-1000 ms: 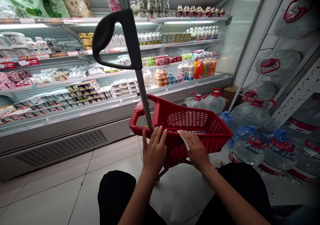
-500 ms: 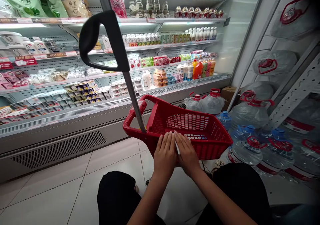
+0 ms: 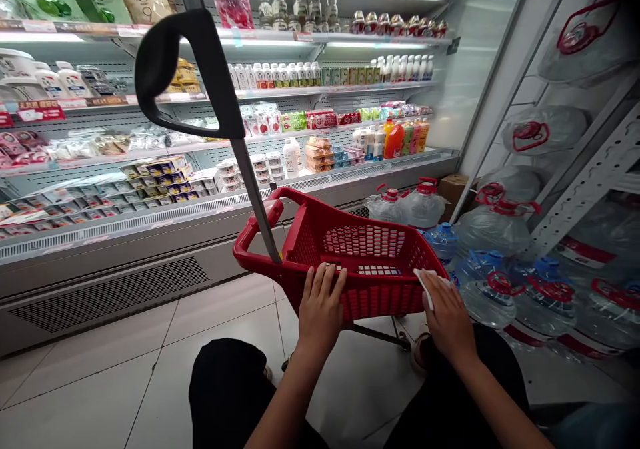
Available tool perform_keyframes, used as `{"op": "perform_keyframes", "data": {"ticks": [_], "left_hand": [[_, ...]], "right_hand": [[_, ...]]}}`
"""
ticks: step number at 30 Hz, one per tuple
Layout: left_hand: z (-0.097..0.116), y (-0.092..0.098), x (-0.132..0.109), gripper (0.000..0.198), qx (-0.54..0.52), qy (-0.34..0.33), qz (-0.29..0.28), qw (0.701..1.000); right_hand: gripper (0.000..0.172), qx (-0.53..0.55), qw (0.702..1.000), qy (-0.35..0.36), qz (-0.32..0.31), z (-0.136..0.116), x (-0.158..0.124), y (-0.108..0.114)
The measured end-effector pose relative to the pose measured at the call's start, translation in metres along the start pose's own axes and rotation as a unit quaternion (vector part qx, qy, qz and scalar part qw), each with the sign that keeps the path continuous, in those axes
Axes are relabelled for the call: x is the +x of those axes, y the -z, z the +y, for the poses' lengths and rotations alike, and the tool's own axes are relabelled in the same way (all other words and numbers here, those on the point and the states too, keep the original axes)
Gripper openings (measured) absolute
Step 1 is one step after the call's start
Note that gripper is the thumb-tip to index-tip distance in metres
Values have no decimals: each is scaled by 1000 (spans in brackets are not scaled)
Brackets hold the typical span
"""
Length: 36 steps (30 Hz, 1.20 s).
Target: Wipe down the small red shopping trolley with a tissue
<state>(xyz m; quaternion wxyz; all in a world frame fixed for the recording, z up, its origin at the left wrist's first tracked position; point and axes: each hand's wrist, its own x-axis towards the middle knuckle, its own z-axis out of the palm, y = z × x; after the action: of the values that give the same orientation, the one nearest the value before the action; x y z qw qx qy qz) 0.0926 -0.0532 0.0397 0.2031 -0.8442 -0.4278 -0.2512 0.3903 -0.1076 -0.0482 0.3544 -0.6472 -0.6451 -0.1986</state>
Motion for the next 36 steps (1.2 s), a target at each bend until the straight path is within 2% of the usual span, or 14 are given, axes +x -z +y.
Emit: {"op": "perform_keyframes", "data": {"ticks": [2,7,9,10,12,18,21,22,24,29,31,33,36], "left_hand": [[3,-1,0,68,-6,-3,-1,1000],[3,-2,-3,69,-6,-9,-2,1000],[-1,0,-4,69,3,-12,-5,1000],[-4,1,-5,70,6,-14,-8,1000],[-11,3,-6,72,8,-16,-13,1000],[-21,4,-8,75,10,1,-6,1000],[-17,2,-7,76,7,10,-5,1000],[-16,2,-6,76,3,11,-6,1000],[-13,2,-5,76,-4,10,-9,1000],[-12,1,-2,77,-16,1,-22,1000],[-15,1,-1,79,-18,-6,-27,999],[-19,3,0,80,-16,-13,-30,999],[-27,3,1,81,-16,-18,-32,999]], "right_hand": [[62,24,1000,17,1,-25,10,-7],[73,104,987,112,-47,-115,39,-22],[74,117,983,131,-57,-131,46,-22],[73,117,982,138,-59,-131,47,-21],[72,106,982,140,-63,-115,43,-16],[61,34,996,71,-39,-11,10,1],[55,17,999,26,-17,11,2,3],[54,19,1000,19,-12,8,3,2],[54,34,999,30,-10,-14,10,-4],[64,100,987,117,-55,-109,42,-22],[65,121,981,133,-66,-130,51,-25],[66,131,978,143,-74,-130,54,-25],[65,119,981,138,-73,-95,47,-20]]}}
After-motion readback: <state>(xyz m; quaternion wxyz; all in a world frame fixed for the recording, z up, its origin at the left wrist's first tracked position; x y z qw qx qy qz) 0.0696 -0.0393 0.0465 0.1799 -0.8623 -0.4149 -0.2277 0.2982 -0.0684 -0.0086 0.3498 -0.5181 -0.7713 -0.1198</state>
